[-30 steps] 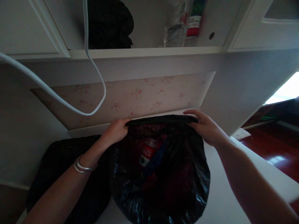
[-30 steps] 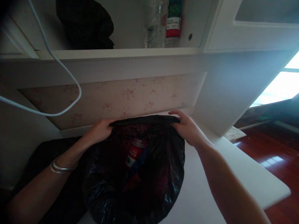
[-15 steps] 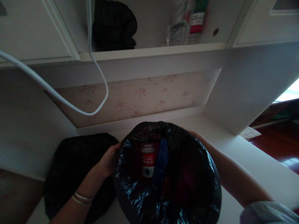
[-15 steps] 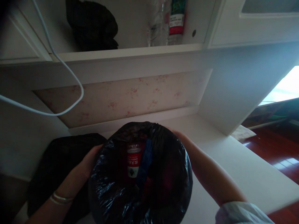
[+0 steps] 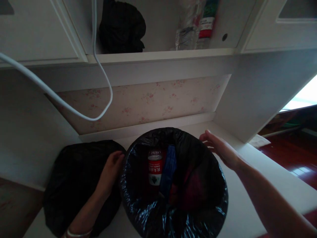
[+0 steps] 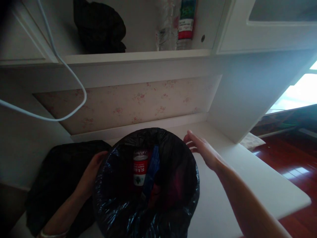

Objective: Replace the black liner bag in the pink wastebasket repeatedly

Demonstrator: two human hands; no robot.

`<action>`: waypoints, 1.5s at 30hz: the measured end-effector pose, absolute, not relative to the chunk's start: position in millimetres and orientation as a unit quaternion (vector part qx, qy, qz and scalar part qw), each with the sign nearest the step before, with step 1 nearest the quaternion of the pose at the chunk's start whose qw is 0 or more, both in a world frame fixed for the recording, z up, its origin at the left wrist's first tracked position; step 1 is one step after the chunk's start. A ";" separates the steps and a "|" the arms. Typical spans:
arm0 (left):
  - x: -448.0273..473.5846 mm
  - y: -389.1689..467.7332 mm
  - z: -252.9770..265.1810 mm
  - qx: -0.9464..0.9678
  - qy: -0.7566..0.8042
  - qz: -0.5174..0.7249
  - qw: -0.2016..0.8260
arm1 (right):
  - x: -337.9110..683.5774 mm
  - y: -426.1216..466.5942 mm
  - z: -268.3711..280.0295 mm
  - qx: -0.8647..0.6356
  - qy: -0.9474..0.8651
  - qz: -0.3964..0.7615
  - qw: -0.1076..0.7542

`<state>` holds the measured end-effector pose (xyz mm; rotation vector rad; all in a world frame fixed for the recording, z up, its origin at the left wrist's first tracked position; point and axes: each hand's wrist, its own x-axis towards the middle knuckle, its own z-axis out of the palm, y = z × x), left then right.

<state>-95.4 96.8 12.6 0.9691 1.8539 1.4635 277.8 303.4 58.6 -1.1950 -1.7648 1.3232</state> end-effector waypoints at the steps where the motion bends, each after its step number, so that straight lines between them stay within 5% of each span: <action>1: -95.7 97.6 23.2 0.351 0.702 0.563 0.259 | 280.2 294.3 64.3 -0.461 -0.685 0.487 0.285; 5: -79.7 100.3 67.1 0.509 0.650 0.540 0.162 | 275.4 269.9 84.8 -0.510 -0.774 0.317 0.200; 8: -70.7 98.3 83.0 0.678 0.559 0.441 0.185 | 270.6 267.1 94.5 -0.514 -0.825 0.172 0.159; 15: -81.6 85.1 73.9 0.715 0.512 0.462 0.112 | 269.7 269.8 103.4 -0.521 -0.849 -0.006 0.090; 25: -62.5 66.2 65.1 0.691 0.555 0.462 -0.001 | 280.6 292.8 112.8 -0.568 -0.788 0.020 0.238; 31: -51.6 57.9 66.0 0.691 0.546 0.473 -0.024 | 275.5 321.9 93.5 -0.492 -0.832 0.163 0.196; 37: -61.2 59.6 84.6 0.571 0.627 0.527 -0.053 | 242.3 332.9 95.9 -0.449 -0.807 0.233 0.305; 45: -96.6 142.7 96.0 0.483 0.637 0.533 0.278 | 150.7 343.6 106.7 -0.237 -0.889 0.316 0.230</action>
